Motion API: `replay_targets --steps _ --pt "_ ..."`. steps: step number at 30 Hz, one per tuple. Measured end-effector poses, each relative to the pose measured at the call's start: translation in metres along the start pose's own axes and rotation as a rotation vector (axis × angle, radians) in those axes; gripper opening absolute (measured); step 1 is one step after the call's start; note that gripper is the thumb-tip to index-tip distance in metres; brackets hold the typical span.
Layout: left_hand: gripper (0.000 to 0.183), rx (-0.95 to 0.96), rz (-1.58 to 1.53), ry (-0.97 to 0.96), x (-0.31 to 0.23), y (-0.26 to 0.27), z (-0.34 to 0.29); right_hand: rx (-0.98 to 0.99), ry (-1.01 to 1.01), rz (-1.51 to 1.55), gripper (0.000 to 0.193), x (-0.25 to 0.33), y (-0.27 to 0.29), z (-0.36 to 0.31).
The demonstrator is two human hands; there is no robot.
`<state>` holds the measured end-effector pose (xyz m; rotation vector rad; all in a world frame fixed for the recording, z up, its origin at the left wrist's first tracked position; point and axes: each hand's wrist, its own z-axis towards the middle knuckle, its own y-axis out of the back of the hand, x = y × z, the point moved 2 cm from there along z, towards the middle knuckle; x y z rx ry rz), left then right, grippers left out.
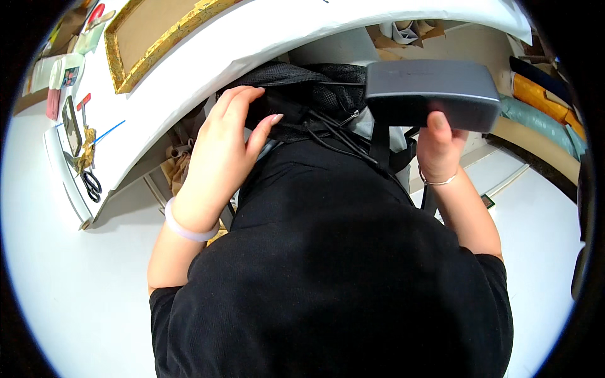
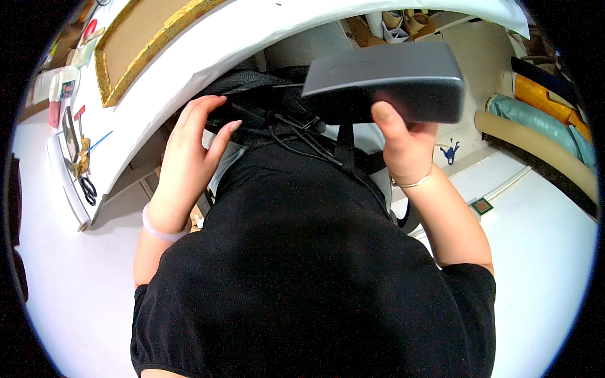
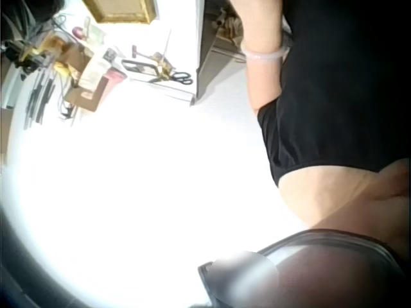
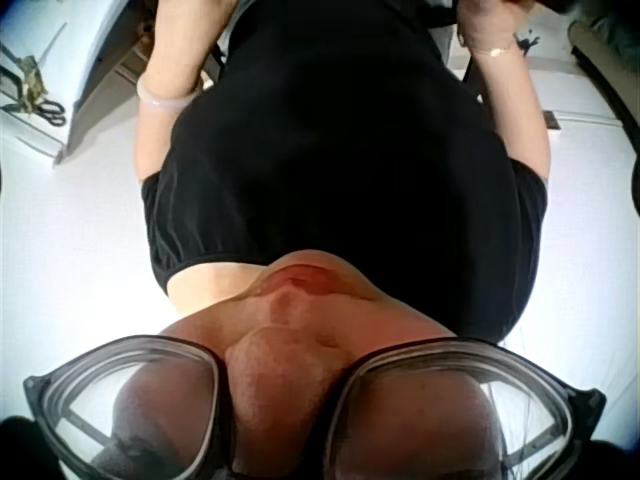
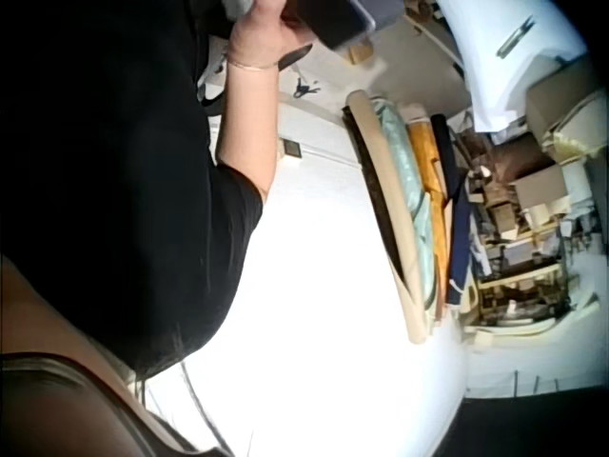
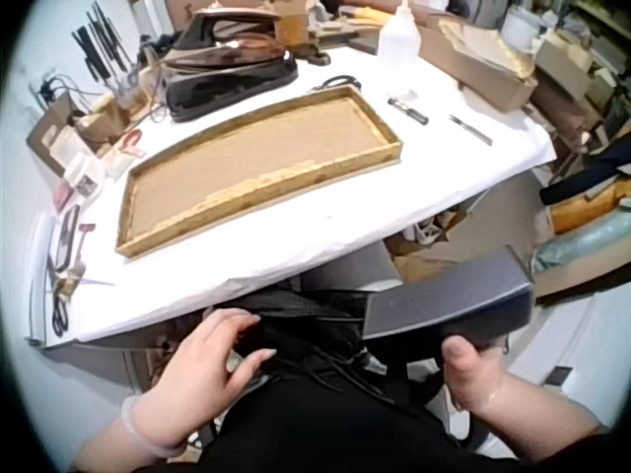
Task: The person applies patterned paper to the edges of a rectangular tray using an iron to adhere it. They trim excess paper with scissors and smooth the edges with a tool.
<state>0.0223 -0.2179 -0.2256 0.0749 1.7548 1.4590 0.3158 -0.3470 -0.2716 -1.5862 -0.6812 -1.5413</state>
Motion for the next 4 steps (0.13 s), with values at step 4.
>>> replay_targets --steps 4 --pt "0.052 0.035 0.119 0.177 0.0061 -0.0063 0.0009 0.062 0.147 0.090 0.056 0.0096 0.0018 0.0068"
